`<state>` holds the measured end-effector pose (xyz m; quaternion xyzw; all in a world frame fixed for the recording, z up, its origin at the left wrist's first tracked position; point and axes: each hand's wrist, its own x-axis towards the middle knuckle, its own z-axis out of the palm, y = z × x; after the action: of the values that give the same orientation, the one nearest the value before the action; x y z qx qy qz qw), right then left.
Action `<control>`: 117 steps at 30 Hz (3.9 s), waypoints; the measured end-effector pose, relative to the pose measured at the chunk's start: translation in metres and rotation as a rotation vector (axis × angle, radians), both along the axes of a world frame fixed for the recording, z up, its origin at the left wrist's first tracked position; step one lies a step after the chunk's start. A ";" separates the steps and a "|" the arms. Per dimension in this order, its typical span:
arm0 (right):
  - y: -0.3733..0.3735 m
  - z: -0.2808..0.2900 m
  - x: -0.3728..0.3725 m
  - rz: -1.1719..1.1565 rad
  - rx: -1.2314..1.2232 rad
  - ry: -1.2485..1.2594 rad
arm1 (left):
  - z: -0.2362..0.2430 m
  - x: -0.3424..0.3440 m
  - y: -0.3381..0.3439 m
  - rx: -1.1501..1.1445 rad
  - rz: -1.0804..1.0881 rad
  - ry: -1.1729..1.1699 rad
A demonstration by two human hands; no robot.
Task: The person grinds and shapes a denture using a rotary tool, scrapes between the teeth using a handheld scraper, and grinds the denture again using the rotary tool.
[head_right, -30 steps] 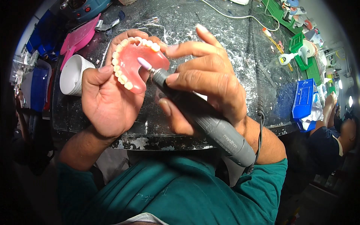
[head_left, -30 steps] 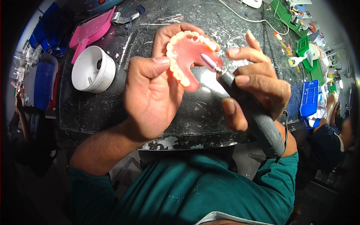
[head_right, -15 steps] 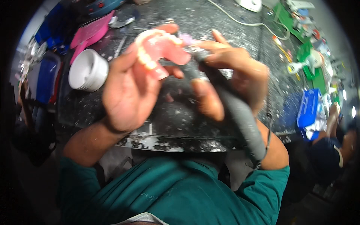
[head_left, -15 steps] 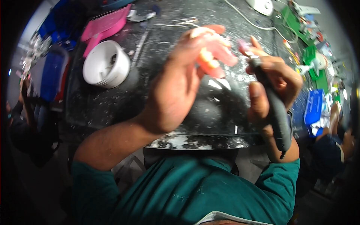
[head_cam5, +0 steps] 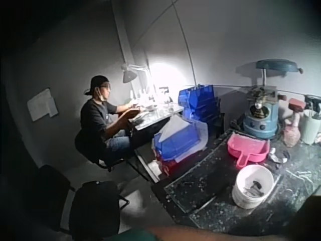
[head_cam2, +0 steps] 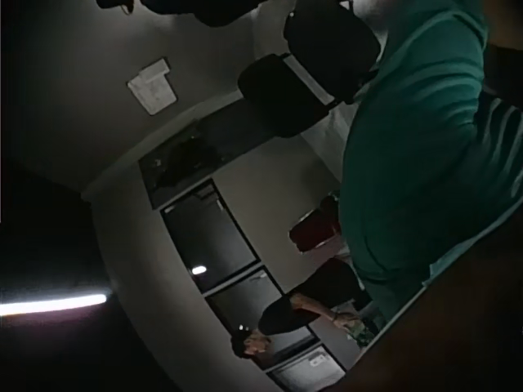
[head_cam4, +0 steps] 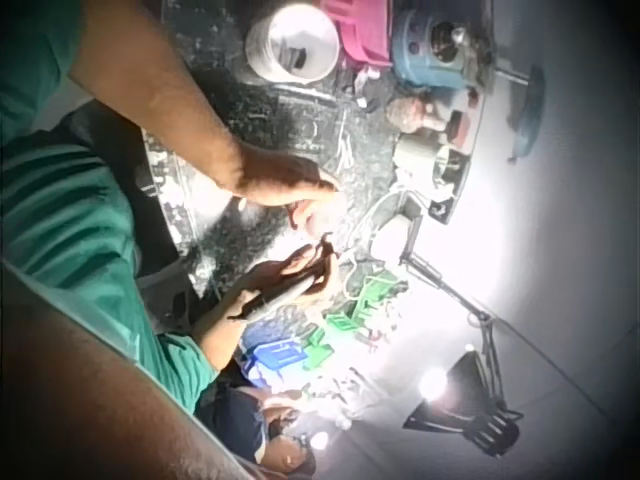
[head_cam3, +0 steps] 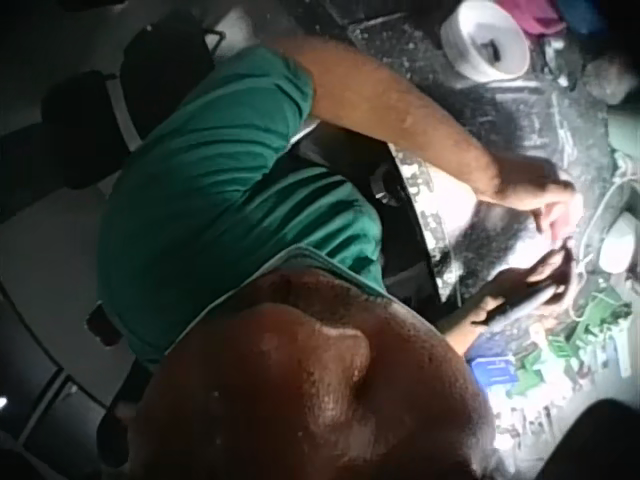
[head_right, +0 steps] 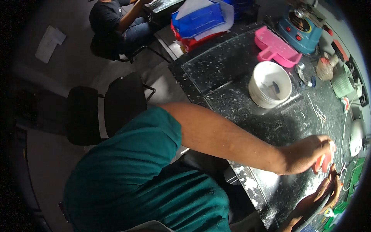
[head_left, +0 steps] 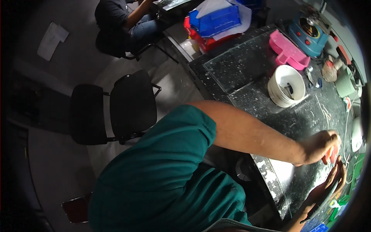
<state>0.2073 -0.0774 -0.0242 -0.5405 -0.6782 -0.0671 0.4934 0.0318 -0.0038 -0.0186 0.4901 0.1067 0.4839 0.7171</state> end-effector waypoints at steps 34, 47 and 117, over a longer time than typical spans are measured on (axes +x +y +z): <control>0.001 0.016 -0.021 0.218 -0.196 0.664 | 0.010 -0.027 0.015 -0.014 -0.323 0.150; -0.004 0.044 0.004 0.482 0.007 -0.027 | 0.018 -0.024 0.003 -0.153 -0.341 0.168; 0.006 0.024 -0.002 0.484 0.150 -0.044 | 0.011 -0.024 -0.001 -0.080 -0.370 0.043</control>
<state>0.2050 -0.0714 -0.0001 -0.3226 -0.7916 -0.0093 0.5189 0.0081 -0.0046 -0.0073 0.4826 0.0493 0.3284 0.8104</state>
